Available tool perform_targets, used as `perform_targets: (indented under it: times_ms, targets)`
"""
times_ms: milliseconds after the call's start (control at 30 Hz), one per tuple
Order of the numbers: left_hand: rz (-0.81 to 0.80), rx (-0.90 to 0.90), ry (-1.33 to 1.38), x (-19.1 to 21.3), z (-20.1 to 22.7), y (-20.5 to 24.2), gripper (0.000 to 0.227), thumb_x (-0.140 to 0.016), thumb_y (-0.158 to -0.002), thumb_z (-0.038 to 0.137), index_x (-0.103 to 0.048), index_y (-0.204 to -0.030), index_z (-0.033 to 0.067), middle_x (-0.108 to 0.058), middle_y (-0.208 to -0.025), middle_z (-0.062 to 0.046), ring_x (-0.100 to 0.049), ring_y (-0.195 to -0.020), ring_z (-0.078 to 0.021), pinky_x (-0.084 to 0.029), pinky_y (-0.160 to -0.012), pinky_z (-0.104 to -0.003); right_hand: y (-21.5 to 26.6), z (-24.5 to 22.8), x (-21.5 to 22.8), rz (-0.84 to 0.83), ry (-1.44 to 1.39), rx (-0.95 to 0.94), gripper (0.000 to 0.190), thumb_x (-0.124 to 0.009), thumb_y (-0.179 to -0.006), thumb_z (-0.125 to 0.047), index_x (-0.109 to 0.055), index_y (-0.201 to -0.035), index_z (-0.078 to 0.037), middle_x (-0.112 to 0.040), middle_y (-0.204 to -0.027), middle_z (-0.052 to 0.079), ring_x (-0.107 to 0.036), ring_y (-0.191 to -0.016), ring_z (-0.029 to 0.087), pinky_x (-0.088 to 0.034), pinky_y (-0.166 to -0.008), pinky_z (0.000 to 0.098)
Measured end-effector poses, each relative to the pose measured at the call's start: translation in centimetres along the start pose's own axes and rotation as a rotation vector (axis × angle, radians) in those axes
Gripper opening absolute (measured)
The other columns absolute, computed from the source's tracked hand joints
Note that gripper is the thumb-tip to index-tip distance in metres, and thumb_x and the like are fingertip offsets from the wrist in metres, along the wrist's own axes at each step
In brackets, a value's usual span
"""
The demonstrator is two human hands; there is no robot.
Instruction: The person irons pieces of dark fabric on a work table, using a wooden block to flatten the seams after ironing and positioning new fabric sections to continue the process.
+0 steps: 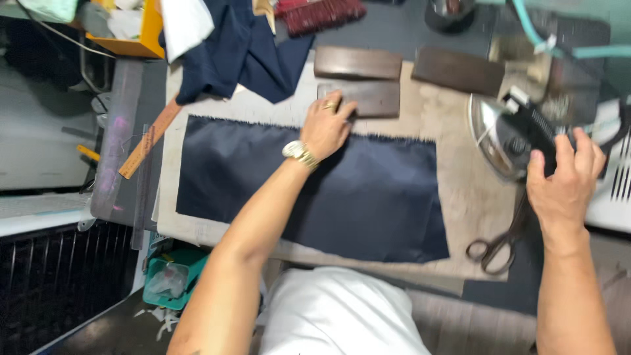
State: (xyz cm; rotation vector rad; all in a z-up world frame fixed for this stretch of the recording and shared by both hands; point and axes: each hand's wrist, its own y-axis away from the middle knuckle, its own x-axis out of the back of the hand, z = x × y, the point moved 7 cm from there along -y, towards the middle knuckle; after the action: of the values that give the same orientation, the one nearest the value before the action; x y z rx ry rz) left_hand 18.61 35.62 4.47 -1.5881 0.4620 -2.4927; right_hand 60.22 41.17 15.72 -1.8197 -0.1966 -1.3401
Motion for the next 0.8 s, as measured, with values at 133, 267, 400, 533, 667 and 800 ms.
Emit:
perform_targets:
  times_ms: [133, 267, 400, 533, 667, 800]
  targets:
    - [-0.279, 0.063, -0.32, -4.2, -0.7, -5.2, 0.071, -0.068, -0.086, 0.056, -0.049, -0.146, 0.0228, -0.052, -0.144, -0.024, -0.05, -0.129, -0.0404, -0.036, -0.106, -0.055, -2.4, 3.8, -4.8, -0.297, 0.035, -0.113, 0.047, -0.072, -0.106, -0.017, -0.06, -0.142, 0.01, -0.068, -0.133, 0.033, -0.059, -0.12, 0.05, -0.048, -0.099, 0.0552]
    - [-0.487, 0.012, -0.288, -5.3, -1.4, -5.3, 0.083, -0.074, -0.085, 0.058, -0.037, -0.152, 0.0284, -0.054, -0.137, -0.028, -0.058, -0.113, -0.0415, -0.044, -0.093, -0.048, -3.3, 7.8, -8.6, -0.662, -0.056, -0.488, 0.061, -0.061, -0.11, -0.045, -0.062, -0.15, 0.001, -0.07, -0.128, 0.035, -0.064, -0.111, 0.058, -0.049, -0.088, 0.0593]
    - [-0.229, -0.002, -0.252, 0.1, 4.3, -0.9, 0.067, -0.077, -0.081, 0.053, -0.053, -0.138, 0.0279, -0.058, -0.117, -0.02, -0.057, -0.097, -0.0385, -0.046, -0.08, -0.05, -3.7, 8.8, -10.7, -0.791, -0.438, -0.833, 0.042, -0.071, -0.108, -0.035, -0.069, -0.128, 0.001, -0.076, -0.088, 0.019, -0.066, -0.06, 0.028, -0.051, -0.055, 0.0392]
    - [-0.189, 0.068, -0.205, 1.6, 8.8, 7.8, 0.061, -0.076, -0.082, 0.052, -0.055, -0.134, 0.0287, -0.057, -0.125, -0.022, -0.058, -0.101, -0.0386, -0.044, -0.086, -0.051, -6.2, 6.1, -9.7, -0.711, -0.517, -0.751, 0.039, -0.071, -0.112, -0.034, -0.068, -0.094, 0.001, -0.056, -0.063, 0.015, -0.047, -0.047, 0.021, -0.039, -0.041, 0.0356]
    - [0.015, 0.269, -0.228, 6.7, 5.4, 14.6, 0.048, -0.074, -0.074, 0.045, -0.063, -0.118, 0.0286, -0.062, -0.11, -0.013, -0.063, -0.092, -0.0343, -0.047, -0.071, -0.052, -7.6, 0.1, -8.1, -0.705, -0.461, -0.755, 0.039, -0.072, -0.113, -0.035, -0.066, -0.095, -0.001, -0.055, -0.063, 0.014, -0.046, -0.048, 0.022, -0.04, -0.046, 0.0372]
    - [0.127, 0.571, -0.378, 14.7, -5.3, 21.5, 0.048, -0.078, -0.066, 0.045, -0.065, -0.11, 0.0292, -0.062, -0.095, -0.007, -0.062, -0.081, -0.0336, -0.048, -0.057, -0.05, -10.2, -11.6, -7.3, -0.804, -0.566, -0.785, 0.03, -0.068, -0.108, -0.029, -0.068, -0.119, -0.001, -0.055, -0.064, 0.016, -0.047, -0.046, 0.024, -0.038, -0.042, 0.0363]
